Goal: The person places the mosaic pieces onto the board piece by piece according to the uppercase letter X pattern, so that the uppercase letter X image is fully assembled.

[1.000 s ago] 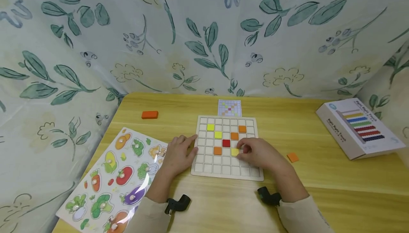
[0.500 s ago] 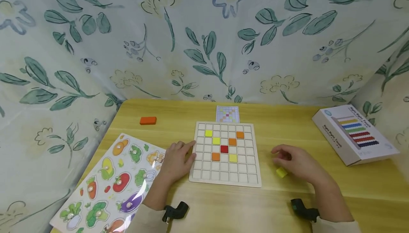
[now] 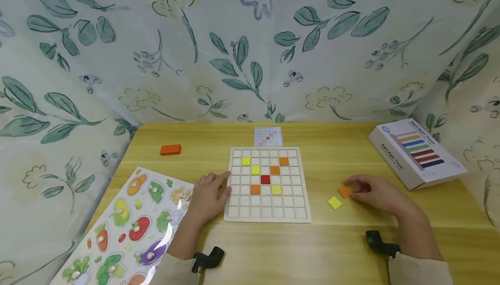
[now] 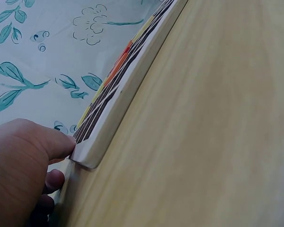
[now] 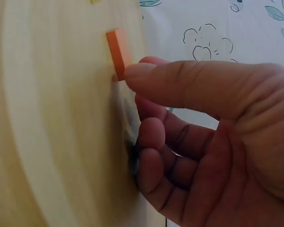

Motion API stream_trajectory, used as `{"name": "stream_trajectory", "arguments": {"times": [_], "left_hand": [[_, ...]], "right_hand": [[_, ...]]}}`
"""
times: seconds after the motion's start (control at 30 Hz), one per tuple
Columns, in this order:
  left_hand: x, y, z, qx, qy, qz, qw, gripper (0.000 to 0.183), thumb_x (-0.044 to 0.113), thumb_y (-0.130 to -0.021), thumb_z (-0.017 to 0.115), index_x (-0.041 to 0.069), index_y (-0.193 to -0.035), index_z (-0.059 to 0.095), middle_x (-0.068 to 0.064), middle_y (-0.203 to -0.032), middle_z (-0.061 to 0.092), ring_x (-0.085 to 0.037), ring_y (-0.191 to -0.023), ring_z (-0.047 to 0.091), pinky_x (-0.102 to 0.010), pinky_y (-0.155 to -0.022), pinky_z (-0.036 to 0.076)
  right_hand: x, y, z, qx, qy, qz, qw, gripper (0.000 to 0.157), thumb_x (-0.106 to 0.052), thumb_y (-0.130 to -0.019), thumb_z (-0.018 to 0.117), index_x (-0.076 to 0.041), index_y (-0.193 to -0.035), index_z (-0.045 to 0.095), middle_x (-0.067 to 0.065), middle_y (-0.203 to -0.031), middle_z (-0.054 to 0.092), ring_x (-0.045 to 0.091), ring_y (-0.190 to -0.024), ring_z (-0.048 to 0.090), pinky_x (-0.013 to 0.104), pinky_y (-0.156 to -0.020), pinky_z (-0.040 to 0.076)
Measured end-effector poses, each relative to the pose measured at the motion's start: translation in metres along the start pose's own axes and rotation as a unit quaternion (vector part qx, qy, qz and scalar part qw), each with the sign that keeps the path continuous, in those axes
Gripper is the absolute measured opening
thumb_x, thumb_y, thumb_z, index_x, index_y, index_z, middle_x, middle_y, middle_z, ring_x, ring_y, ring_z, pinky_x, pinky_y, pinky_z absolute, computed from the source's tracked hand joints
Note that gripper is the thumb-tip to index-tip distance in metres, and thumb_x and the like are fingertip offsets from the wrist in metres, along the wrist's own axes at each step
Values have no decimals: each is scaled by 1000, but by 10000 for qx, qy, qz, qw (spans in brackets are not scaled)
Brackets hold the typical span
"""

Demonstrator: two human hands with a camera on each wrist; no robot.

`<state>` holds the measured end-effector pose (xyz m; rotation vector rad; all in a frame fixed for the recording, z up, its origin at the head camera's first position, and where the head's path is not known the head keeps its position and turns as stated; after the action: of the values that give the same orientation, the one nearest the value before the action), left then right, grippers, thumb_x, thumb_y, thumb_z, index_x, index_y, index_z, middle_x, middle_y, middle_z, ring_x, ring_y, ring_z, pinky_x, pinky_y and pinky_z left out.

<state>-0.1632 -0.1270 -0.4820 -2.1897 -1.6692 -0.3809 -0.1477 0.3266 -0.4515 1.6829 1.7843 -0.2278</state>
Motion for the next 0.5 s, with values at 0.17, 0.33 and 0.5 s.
{"name": "stream_trajectory", "arguments": {"times": [0.17,0.33,0.5], "left_hand": [[-3,2,1,35,56,41,10000,49,34,-99,63,19,-146,58,-5,-101,62,-19,-84,45,-37,-81,39],[-4,3,1,59,43,32,10000,49,34,-99,63,19,-146,58,-4,-102,62,-19,-84,45,-36,-80,39],[-3,1,1,108,76,107,9999,49,34,-99,64,19,-145,59,-4,-102,63,-19,-85,47,-36,-80,39]], "right_hand": [[-2,-4,7,-115,29,-13,9999,31,-14,-94,71,-9,-125,68,5,-101,63,18,-89,53,25,-72,45],[-2,-6,10,-110,1,215,9997,30,-18,-93,72,-9,-122,67,5,-99,62,20,-87,52,30,-72,43],[-2,-5,11,-74,38,144,9999,30,-23,-94,73,-8,-119,66,4,-98,62,19,-86,52,28,-70,42]]}}
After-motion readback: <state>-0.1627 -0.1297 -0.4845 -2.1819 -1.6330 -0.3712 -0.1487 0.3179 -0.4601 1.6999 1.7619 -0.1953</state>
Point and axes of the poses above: each hand's wrist, its own y-axis away from the middle knuckle, its own z-axis out of the palm, x = y × z, the point moved 4 cm from there along -y, towards the middle knuckle
